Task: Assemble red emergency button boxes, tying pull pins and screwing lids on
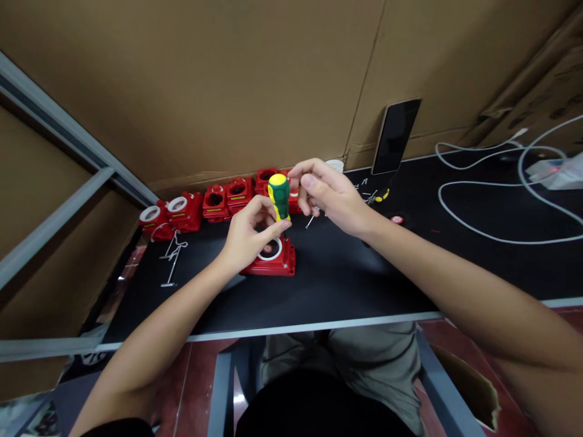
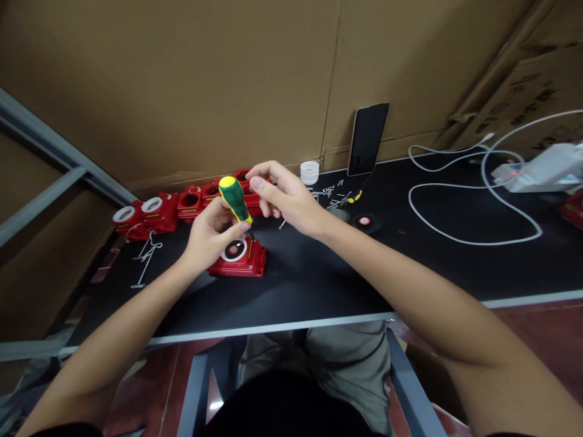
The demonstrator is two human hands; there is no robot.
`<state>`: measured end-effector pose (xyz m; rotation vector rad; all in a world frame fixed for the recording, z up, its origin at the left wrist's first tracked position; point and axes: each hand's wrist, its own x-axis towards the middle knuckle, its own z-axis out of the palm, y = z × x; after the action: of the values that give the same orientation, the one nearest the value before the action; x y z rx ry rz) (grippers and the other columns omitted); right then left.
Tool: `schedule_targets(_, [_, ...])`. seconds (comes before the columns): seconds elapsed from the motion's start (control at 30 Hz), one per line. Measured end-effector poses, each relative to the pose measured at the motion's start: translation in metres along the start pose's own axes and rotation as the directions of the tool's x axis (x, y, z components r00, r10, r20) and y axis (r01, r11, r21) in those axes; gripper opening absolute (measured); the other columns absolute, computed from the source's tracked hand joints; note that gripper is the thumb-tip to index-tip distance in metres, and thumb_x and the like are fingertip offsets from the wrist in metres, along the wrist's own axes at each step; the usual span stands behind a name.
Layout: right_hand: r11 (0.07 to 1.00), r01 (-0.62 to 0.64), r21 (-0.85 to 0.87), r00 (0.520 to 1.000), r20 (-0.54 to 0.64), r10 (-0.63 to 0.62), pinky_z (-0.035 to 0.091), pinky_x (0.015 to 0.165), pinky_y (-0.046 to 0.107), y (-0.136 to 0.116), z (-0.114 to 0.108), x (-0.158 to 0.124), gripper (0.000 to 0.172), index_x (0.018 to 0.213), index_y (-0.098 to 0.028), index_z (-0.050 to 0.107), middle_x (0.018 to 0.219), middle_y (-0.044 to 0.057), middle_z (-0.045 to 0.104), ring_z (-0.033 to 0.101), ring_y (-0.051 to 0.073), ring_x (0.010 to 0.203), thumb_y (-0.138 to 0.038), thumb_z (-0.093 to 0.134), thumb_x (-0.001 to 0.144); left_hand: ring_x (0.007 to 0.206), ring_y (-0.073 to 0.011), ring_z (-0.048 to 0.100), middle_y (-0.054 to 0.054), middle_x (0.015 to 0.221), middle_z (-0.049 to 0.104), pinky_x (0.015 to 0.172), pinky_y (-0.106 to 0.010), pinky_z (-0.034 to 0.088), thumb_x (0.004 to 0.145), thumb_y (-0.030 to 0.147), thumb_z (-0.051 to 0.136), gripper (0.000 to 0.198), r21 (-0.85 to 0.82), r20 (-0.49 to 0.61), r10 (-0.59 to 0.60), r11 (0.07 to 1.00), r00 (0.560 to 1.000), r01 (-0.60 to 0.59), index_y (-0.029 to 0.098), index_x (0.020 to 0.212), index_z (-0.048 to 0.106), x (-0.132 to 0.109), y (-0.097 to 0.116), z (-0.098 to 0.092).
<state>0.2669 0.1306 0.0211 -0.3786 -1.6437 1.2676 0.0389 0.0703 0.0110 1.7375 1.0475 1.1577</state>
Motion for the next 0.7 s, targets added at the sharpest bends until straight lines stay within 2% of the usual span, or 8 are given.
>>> schedule_targets(0.1, [1.000,0.016,-0.002,0.999,0.043,-0.016,0.047,0.057,0.022,-0.010,-0.007,0.012,0.057,0.127,-0.024,0.070,0.114,0.001,0.068,0.056,0.005,0.065,-0.072,0.087,0.102,0.070,-0.0162,0.069,0.001,0.089,0.074,0.068,-0.032,0.059,0.090,0.066,0.097,0.054,0.018,0.000,-0.010,1.000,1.000,0.010,0.025,0.103,0.064,0.002,0.001,0.001])
schedule_targets(0.2, [0.999,0.032,-0.026,0.981,0.193,-0.026,0.050,0.063,0.022,-0.026,-0.010,0.030,0.046,0.132,-0.021,0.074,0.124,0.005,0.074,0.060,0.007,0.076,-0.055,0.089,0.105,0.070,-0.0166,0.068,0.000,0.084,0.075,0.071,-0.032,0.057,0.093,0.062,0.094,0.048,0.040,0.013,-0.008,0.999,1.000,0.007,0.023,0.096,0.066,0.002,0.004,-0.001])
schedule_targets(0.3, [0.997,0.031,-0.072,0.923,0.384,-0.001,0.054,0.068,0.021,-0.043,-0.014,0.046,0.034,0.133,-0.017,0.079,0.125,0.008,0.080,0.067,0.011,0.087,-0.038,0.086,0.107,0.072,-0.0168,0.068,-0.002,0.087,0.078,0.071,-0.032,0.056,0.095,0.056,0.091,0.040,0.071,0.020,-0.005,0.997,1.000,0.004,0.022,0.096,0.073,0.001,0.008,-0.005])
schedule_targets(0.4, [0.992,0.005,-0.126,0.860,0.507,0.060,0.055,0.068,0.023,-0.057,-0.020,0.056,0.030,0.133,-0.015,0.082,0.109,0.005,0.083,0.066,0.010,0.078,-0.029,0.084,0.108,0.065,-0.0159,0.067,-0.003,0.089,0.080,0.066,-0.031,0.055,0.098,0.058,0.088,0.039,0.089,0.042,-0.023,0.996,0.999,0.020,0.021,0.105,0.079,0.001,0.009,-0.009])
schedule_targets(0.47, [0.989,0.007,-0.151,0.855,0.514,0.072,0.055,0.067,0.023,-0.062,-0.023,0.058,0.030,0.133,-0.014,0.084,0.103,0.004,0.084,0.066,0.010,0.077,-0.028,0.084,0.107,0.060,-0.0149,0.064,-0.002,0.086,0.078,0.061,-0.031,0.054,0.097,0.060,0.089,0.043,0.084,0.050,-0.032,0.996,0.998,0.028,0.021,0.109,0.078,0.001,0.009,-0.011])
schedule_targets(0.6, [0.973,0.041,-0.227,0.889,0.453,0.068,0.060,0.074,0.026,-0.068,-0.022,0.056,0.030,0.122,-0.015,0.087,0.107,0.006,0.086,0.073,0.014,0.087,-0.035,0.092,0.101,0.054,-0.0143,0.061,0.006,0.070,0.068,0.057,-0.029,0.048,0.086,0.061,0.101,0.053,0.059,0.016,-0.031,0.998,0.999,0.030,0.024,0.106,0.068,-0.002,0.005,-0.010])
schedule_targets(0.7, [0.963,0.038,-0.267,0.915,0.396,0.073,0.062,0.075,0.029,-0.072,-0.018,0.053,0.028,0.108,-0.019,0.085,0.104,0.005,0.085,0.076,0.017,0.089,-0.039,0.098,0.093,0.051,-0.0138,0.058,0.008,0.063,0.061,0.054,-0.028,0.042,0.088,0.062,0.100,0.052,0.070,-0.008,-0.031,0.997,0.999,0.031,0.025,0.102,0.066,-0.006,0.002,-0.006])
